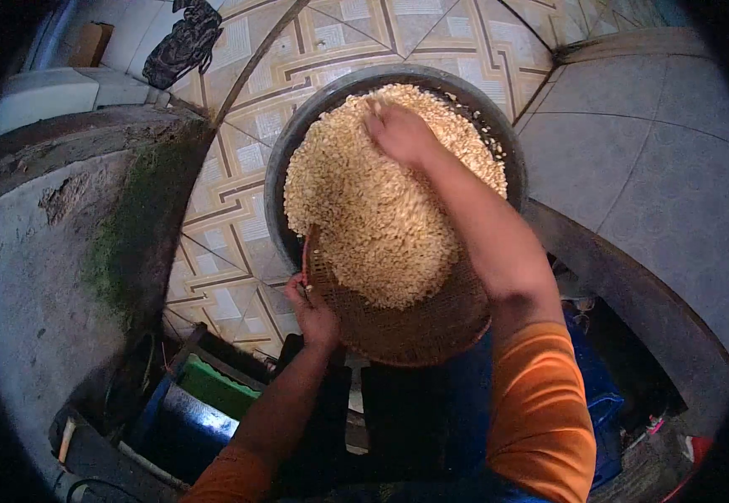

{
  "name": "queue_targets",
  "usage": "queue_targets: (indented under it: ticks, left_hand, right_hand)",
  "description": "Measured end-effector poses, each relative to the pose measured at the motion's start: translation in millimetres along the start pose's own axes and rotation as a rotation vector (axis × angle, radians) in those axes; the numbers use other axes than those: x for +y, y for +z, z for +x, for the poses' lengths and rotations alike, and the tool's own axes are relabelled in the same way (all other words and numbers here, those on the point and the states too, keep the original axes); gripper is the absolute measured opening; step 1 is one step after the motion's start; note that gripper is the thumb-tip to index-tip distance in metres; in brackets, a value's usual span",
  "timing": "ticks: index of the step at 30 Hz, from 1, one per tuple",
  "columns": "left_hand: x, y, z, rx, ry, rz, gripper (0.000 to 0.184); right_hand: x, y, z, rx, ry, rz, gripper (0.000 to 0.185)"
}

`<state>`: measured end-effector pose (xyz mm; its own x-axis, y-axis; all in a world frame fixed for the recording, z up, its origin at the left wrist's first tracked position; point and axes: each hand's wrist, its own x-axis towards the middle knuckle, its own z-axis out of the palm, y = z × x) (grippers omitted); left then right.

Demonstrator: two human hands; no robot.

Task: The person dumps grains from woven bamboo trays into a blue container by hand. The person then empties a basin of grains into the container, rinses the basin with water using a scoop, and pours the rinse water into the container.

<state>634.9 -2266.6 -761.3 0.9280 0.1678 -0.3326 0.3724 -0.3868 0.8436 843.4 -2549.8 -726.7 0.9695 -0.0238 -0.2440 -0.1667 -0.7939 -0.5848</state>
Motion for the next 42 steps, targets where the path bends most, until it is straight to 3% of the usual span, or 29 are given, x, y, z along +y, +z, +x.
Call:
queue_targets:
  ticks: [1,2,4,5,7,9,11,13,15,17,18,19,21,22,23,24,26,28,30,31,33,34,35,36,37,38,39,41,42]
  left_hand:
    - [0,-3,4,-0.019,-0.042,-0.018,0.026]
    - [3,-3,4,-0.012,-0.041,-0.008,0.026]
    - [11,-3,2,0.007,0.001,0.123,0.027]
    - [13,-4,3,0.005,0.002,0.126,0.027]
    - [18,-3,3,-0.001,-0.157,0.036,0.027]
    - [-18,-1,7,-0.009,-0.044,0.002,0.028]
    - [-18,1,9,-0.018,0.069,-0.040,0.028]
    - [11,-3,4,0.026,0.052,0.085,0.022]
    - [-11,-2,7,0.011,0.003,0.031,0.022]
    - [-8,1,9,-0.005,-0.030,-0.021,0.022]
    - [7,-3,6,-0.012,-0.046,0.015,0.025]
    - [15,-6,5,-0.017,-0.060,0.051,0.030]
    - [-13,-4,8,-0.018,0.031,0.089,0.031]
    - [-24,-3,10,-0.021,0.122,0.123,0.033]
    - [-20,-4,10,-0.018,0.122,0.128,0.033]
    - [-9,-3,10,0.003,0.100,0.123,0.029]
    - [-8,-3,8,0.024,0.071,0.119,0.028]
    - [-17,-2,10,0.014,0.112,0.081,0.027]
    - [-8,-3,9,-0.004,0.054,0.044,0.026]
    - [-4,-3,9,-0.019,-0.006,0.016,0.025]
    - [0,-2,9,-0.011,-0.019,0.008,0.026]
    - [-1,-3,9,-0.001,-0.032,0.009,0.028]
    - [-2,-4,9,0.003,-0.034,0.016,0.028]
    - [-3,-3,10,0.002,0.015,0.006,0.029]
    - [-4,-3,10,-0.001,0.060,-0.004,0.029]
    - [1,-4,9,0.000,0.059,-0.001,0.029]
    - [10,-5,7,0.013,0.062,0.075,0.025]
    - [7,-4,8,0.025,0.072,0.144,0.022]
    - [-11,-4,11,0.012,0.053,0.119,0.023]
  right_hand:
    - [-6,18,21,0.218,-0.093,0.158,0.054]
    - [-17,25,36,0.216,-0.096,0.170,0.054]
    - [-37,35,53,-0.163,0.056,0.083,0.055]
    - [-44,40,54,-0.162,0.058,0.086,0.055]
    - [-47,53,51,-0.459,0.075,0.082,0.054]
    - [-21,91,44,-0.546,-0.197,-0.130,0.053]
    - [-30,77,-11,-0.657,-0.189,-0.194,0.052]
    - [-62,38,-71,-0.719,0.043,-0.076,0.052]
    - [-60,22,-113,-0.749,-0.020,-0.139,0.047]
    - [-20,16,-125,-0.526,-0.098,0.165,0.044]
    - [-6,7,-121,-0.296,0.076,0.225,0.041]
    - [11,-6,-107,-0.211,0.249,0.130,0.044]
    - [40,-24,-81,0.143,0.343,0.009,0.058]
    - [78,-19,-60,0.079,0.405,0.001,0.064]
    - [118,12,-45,0.163,0.516,0.128,0.068]
    - [115,19,-41,0.161,0.516,0.131,0.068]
    - [88,34,-33,-0.258,0.387,0.076,0.070]
    - [31,30,-63,-0.296,0.465,0.138,0.066]
    - [-2,21,-96,-0.494,0.267,0.062,0.062]
    - [-8,15,-100,-0.492,0.267,0.054,0.062]
    - [-13,11,-106,-0.379,0.075,0.139,0.061]
    - [7,13,-77,-0.340,0.156,0.012,0.060]
    - [-3,-4,-58,-0.239,0.450,0.111,0.057]
    - [5,-5,-44,0.086,0.194,0.175,0.052]
    - [43,18,-9,0.291,0.002,0.016,0.050]
    - [72,61,6,0.289,0.002,0.019,0.050]
    - [98,105,15,0.110,0.037,0.055,0.051]
    - [66,96,-5,-0.235,0.070,0.105,0.049]
    - [12,60,-43,-0.410,0.070,0.123,0.046]
